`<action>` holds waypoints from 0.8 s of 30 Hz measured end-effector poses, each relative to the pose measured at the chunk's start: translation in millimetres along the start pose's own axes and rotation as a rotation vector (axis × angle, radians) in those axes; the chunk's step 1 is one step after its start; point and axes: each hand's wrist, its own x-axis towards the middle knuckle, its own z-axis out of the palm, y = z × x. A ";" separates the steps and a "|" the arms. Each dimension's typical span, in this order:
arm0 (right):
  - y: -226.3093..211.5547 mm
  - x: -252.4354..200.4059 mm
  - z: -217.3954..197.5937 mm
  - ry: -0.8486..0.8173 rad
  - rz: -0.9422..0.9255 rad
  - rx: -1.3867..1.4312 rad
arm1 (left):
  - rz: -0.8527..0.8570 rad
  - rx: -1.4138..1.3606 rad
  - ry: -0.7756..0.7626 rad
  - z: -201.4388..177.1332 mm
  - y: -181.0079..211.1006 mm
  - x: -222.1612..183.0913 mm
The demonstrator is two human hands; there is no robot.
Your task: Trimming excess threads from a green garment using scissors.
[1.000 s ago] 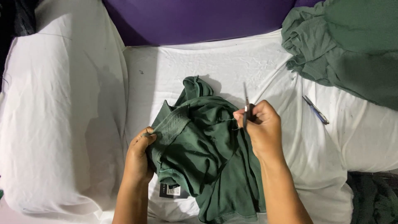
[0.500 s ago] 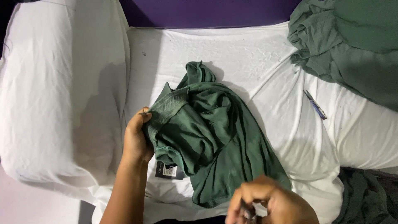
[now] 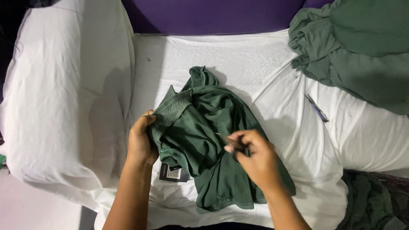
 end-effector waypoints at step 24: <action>30.1 61.0 56.0 0.137 -0.365 -0.283 | 0.052 0.046 -0.023 -20.5 -2.8 11.7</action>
